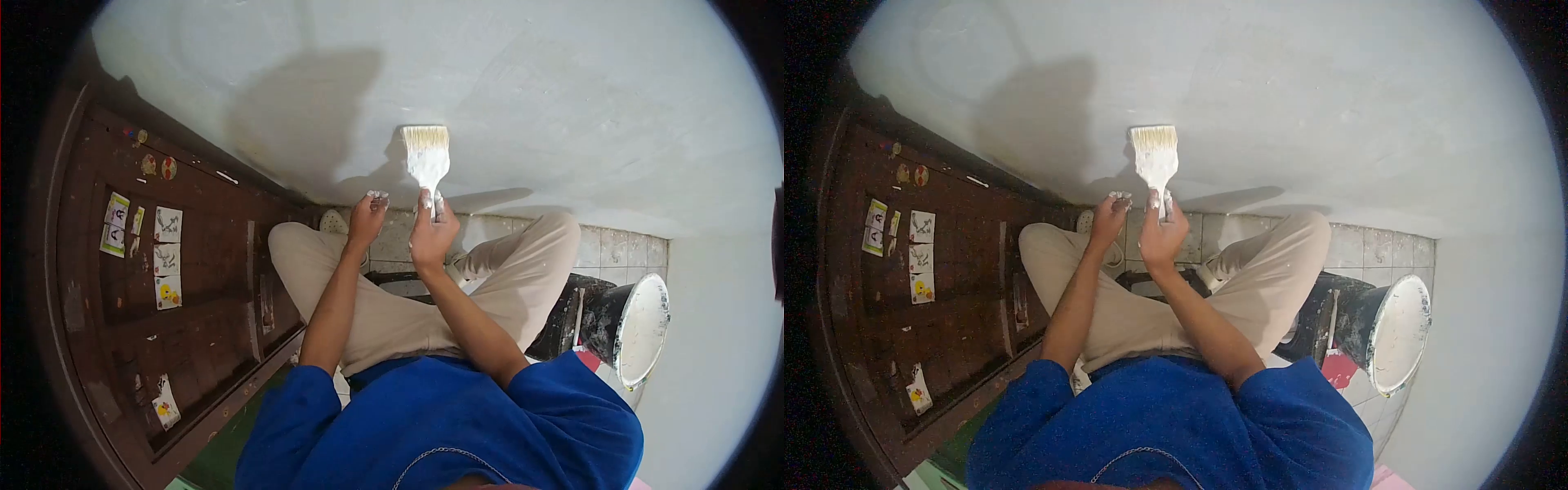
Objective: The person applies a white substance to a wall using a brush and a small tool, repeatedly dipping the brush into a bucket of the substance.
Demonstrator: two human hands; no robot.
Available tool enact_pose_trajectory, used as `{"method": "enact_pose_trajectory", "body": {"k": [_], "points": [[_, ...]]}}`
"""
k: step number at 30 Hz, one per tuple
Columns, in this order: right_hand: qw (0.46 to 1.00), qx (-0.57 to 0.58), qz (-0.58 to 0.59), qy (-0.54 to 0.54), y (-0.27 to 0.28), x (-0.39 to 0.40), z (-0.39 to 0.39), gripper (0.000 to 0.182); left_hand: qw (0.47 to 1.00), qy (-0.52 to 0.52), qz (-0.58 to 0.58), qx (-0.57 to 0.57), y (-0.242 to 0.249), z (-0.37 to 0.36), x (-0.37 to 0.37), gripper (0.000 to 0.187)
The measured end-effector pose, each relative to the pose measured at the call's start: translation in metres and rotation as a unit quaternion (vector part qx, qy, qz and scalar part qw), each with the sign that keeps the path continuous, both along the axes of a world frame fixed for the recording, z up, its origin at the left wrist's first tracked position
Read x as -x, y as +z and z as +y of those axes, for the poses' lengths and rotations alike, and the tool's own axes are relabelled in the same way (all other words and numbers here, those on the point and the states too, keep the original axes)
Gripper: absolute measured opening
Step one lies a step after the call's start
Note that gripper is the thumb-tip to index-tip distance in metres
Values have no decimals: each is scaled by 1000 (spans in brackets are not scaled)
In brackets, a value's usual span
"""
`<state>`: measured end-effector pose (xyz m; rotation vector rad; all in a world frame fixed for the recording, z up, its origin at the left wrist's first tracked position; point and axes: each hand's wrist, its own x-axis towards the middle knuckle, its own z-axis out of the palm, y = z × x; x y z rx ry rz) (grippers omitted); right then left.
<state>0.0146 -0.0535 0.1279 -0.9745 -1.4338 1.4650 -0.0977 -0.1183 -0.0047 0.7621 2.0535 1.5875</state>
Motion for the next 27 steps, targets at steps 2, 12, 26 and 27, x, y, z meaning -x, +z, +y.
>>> {"method": "enact_pose_trajectory", "body": {"k": [2,12,26,27], "points": [[999,31,-18,-19,5,6,3,24,1000,-5,13,8,2,3,0,24],[974,62,-219,10,-101,-19,-8,37,997,4,-16,71,18,1,-3,26],[978,202,42,-23,-26,-15,-6,27,999,9,17,33,7,0,0,25],[980,196,-15,-17,-41,-16,-6,28,999,12,11,32,5,1,0,25]]}}
